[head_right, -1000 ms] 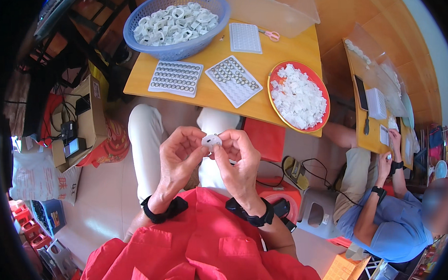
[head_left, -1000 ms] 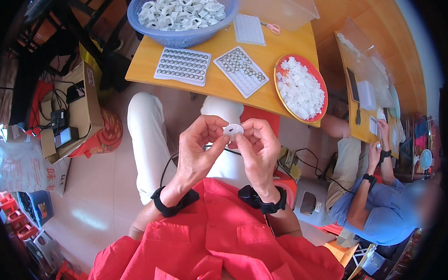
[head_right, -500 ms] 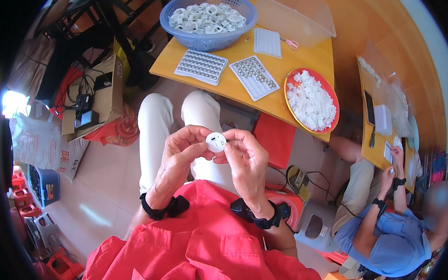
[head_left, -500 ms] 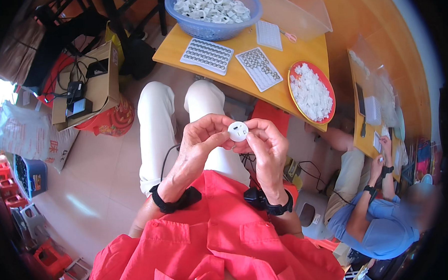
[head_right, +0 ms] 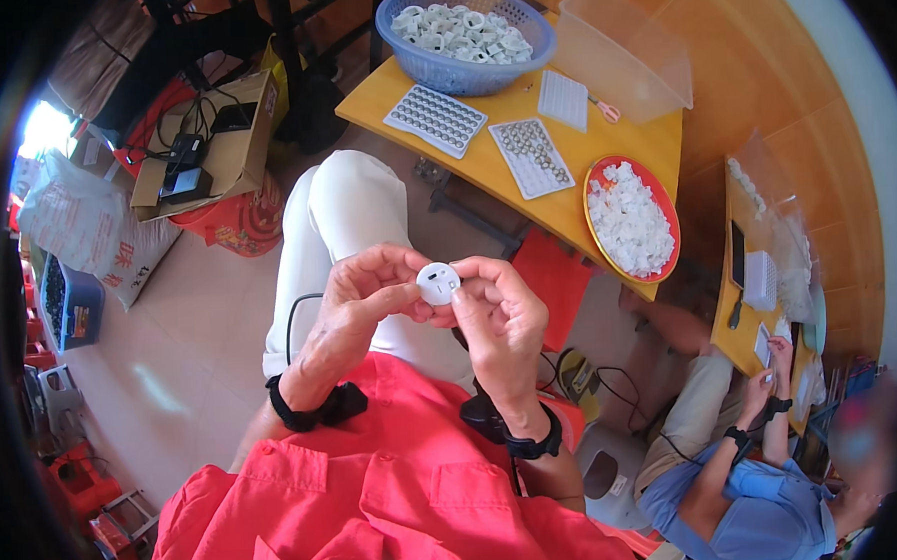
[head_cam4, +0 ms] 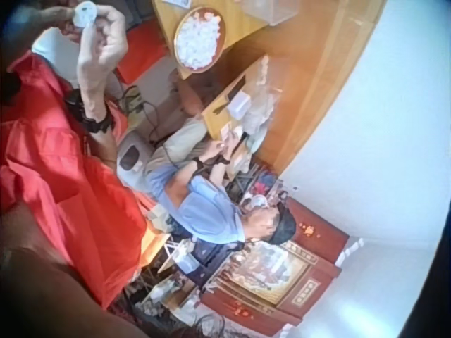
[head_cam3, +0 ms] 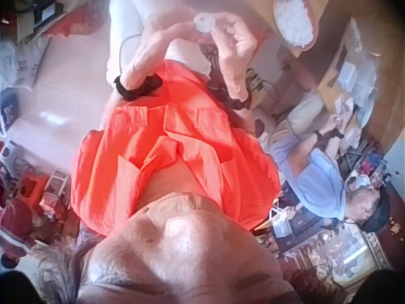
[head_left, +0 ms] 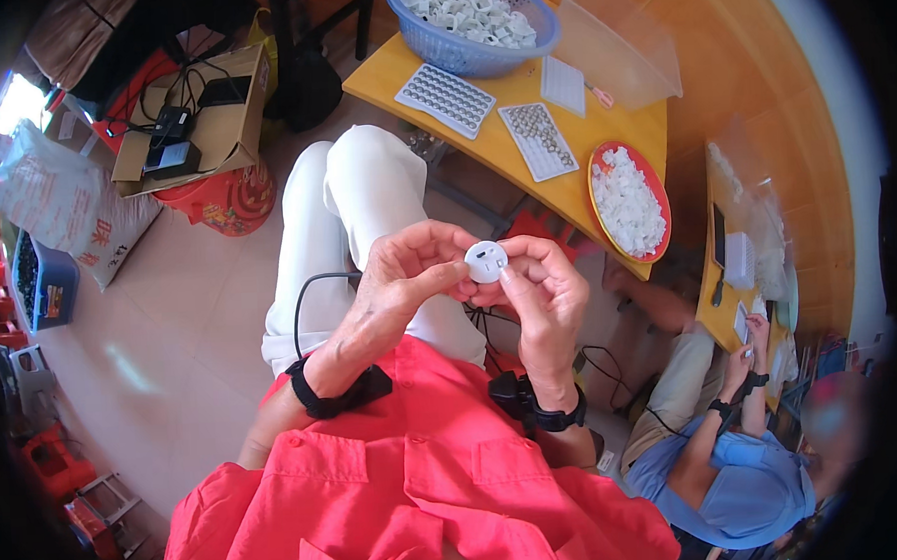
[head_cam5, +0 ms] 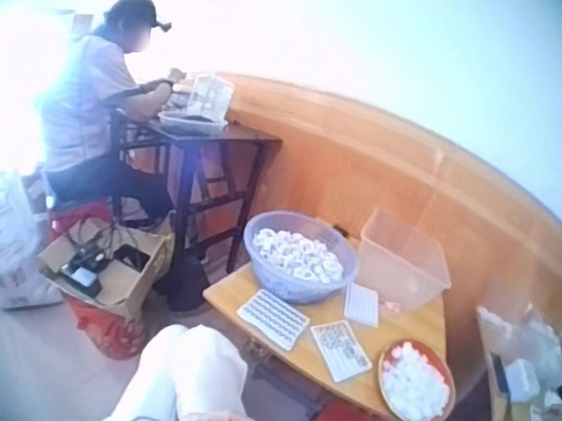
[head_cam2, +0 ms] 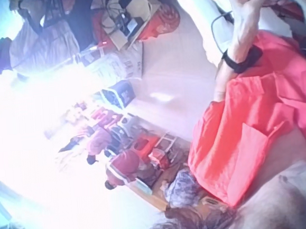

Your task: Manually assemble small electronic or mechanical components into white plastic housings.

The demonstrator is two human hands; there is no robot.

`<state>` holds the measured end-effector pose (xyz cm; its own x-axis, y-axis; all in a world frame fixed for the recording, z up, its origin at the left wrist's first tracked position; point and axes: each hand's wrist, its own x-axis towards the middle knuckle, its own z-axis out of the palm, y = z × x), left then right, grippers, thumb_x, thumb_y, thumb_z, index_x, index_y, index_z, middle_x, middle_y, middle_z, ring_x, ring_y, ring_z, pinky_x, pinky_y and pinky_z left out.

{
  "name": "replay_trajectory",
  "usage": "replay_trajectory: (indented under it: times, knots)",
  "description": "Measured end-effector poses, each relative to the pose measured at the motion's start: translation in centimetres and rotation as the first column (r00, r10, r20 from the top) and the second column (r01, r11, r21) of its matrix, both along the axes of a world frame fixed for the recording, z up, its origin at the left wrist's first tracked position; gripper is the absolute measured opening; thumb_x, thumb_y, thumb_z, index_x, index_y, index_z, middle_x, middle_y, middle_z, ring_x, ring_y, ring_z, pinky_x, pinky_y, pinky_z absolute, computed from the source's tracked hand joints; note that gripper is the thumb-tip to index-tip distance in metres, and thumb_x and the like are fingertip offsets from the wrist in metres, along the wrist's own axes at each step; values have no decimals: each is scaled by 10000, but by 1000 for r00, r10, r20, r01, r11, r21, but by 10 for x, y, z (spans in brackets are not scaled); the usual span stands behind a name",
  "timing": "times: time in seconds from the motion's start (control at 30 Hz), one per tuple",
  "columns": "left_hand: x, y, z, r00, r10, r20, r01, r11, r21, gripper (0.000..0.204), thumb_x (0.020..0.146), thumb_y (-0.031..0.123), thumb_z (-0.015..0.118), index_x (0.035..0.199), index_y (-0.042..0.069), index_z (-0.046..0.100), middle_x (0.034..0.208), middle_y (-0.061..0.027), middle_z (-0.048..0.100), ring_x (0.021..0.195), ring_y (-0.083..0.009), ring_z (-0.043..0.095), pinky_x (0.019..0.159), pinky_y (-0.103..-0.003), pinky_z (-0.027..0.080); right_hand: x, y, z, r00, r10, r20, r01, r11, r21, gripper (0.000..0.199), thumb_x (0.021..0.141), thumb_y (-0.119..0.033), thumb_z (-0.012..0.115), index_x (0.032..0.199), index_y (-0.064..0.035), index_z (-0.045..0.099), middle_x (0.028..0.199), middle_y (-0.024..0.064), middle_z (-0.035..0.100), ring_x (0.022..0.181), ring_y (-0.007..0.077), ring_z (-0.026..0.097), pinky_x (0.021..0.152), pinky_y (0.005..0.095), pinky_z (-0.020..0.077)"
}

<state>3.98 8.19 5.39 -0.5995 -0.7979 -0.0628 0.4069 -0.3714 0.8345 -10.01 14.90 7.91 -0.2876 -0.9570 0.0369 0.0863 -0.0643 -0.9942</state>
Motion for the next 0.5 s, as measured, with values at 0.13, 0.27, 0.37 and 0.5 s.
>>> replay_trajectory:
  times: [0.13,0.27,0.37,0.5]
  knots:
    - [5,7,4,1000,0,10,0,1000,-19,168,811,3,566,977,-2,589,814,-59,635,705,-108,598,694,-243,494,6,4,5,999,-6,-40,5,1000,-29,167,824,69,519,989,41,516,801,110,633,686,125,626,623,229,520]
    - [5,15,9,999,8,33,-6,998,-68,164,806,-14,574,968,-1,592,814,-52,631,706,-106,597,679,-235,491,8,10,5,996,-50,-72,48,998,-28,166,813,77,538,971,30,521,789,95,632,676,103,617,619,210,511]
    - [4,20,12,999,33,1,-32,988,-151,158,802,-35,578,955,-3,597,827,-44,617,717,-102,584,672,-227,480,10,13,6,995,-64,-76,58,995,-76,151,815,61,554,958,17,527,784,70,631,666,85,609,603,199,497]
    - [11,21,5,999,28,23,-17,917,-398,175,838,-44,539,1011,-18,555,880,-62,597,793,-116,604,691,-228,499,18,23,1,924,-175,-340,83,960,-268,133,806,63,564,920,4,531,760,72,624,648,102,611,577,211,487]
